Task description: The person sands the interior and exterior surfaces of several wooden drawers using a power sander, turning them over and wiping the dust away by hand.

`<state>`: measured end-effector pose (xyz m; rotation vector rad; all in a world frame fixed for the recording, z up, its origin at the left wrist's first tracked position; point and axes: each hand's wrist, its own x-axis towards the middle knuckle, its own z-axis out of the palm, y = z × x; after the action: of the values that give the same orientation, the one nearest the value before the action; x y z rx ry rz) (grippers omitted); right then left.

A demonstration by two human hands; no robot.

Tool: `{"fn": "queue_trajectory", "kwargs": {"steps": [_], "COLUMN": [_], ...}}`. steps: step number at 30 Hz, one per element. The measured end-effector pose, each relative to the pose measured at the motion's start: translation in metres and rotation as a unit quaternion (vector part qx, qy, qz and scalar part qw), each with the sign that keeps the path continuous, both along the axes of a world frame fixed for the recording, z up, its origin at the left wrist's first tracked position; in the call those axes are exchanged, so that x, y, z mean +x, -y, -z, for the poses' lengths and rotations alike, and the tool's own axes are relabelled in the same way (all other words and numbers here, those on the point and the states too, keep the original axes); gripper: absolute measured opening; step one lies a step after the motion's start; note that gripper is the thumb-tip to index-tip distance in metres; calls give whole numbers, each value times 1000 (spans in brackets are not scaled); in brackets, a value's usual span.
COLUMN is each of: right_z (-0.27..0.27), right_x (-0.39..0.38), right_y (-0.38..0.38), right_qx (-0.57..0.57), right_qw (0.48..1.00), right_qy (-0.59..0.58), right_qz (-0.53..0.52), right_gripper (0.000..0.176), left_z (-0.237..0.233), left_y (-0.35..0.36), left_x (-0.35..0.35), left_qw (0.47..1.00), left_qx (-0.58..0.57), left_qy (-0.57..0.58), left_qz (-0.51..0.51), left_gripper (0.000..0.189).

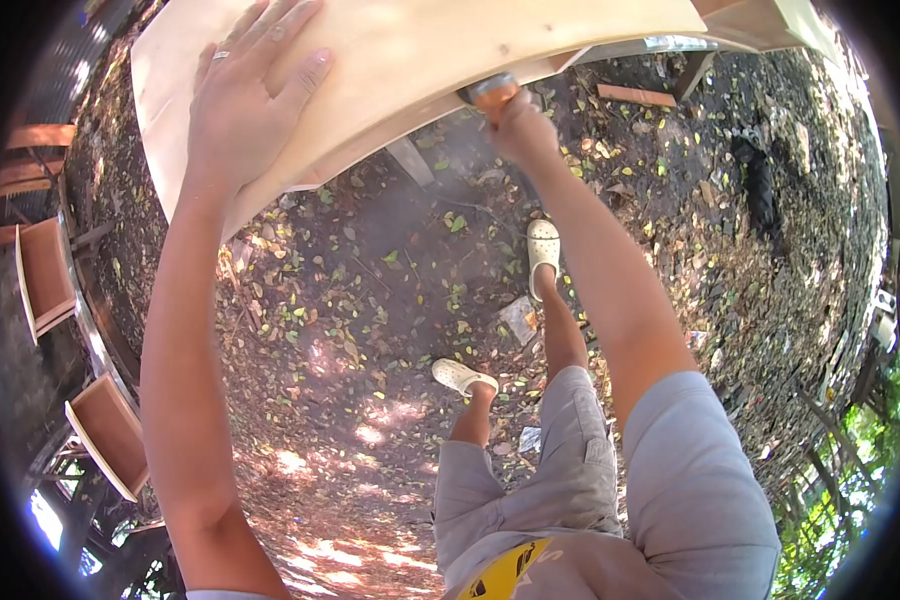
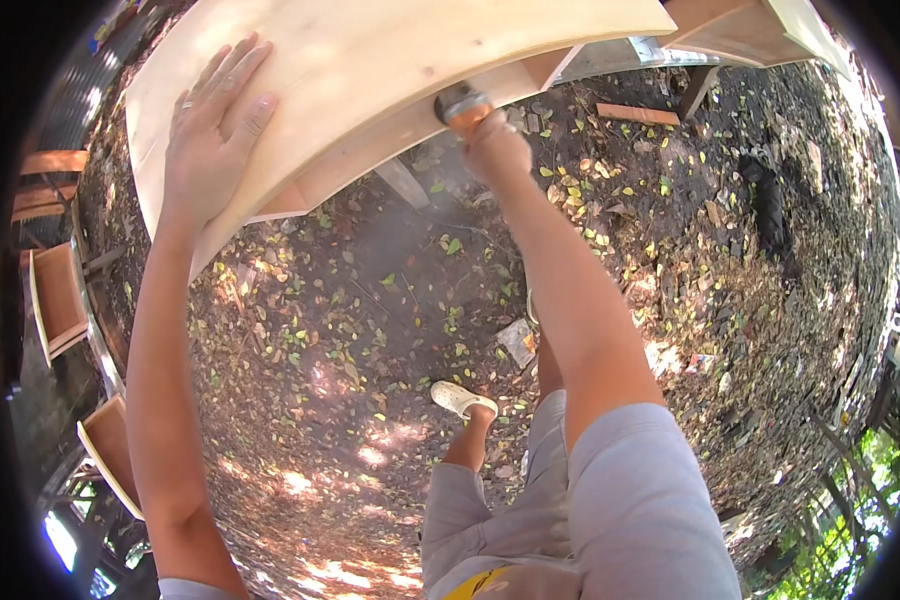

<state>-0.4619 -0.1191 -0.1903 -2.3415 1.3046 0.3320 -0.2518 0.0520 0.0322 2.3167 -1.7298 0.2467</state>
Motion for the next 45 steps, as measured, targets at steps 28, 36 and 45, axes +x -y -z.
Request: {"fn": "queue_trajectory", "kwargs": {"steps": [28,36,45], "right_z": [13,5,3], "right_x": [134,97,48], "right_y": [-147,-174,-132], "right_qx": [61,45,8], "right_qw": [968,978,989], "right_qy": [90,103,91], "right_qz": [-225,-174,-116], "right_gripper": [36,47,35], "left_z": [-19,-20,-1], "left_y": [-3,-1,0], "left_x": [-16,-13,5], "left_qw": [997,996,999], "left_qx": [3,39,4], "left_qy": [-67,-61,-32], "left_qz": [-30,-49,6], "left_gripper": [49,51,45]}}
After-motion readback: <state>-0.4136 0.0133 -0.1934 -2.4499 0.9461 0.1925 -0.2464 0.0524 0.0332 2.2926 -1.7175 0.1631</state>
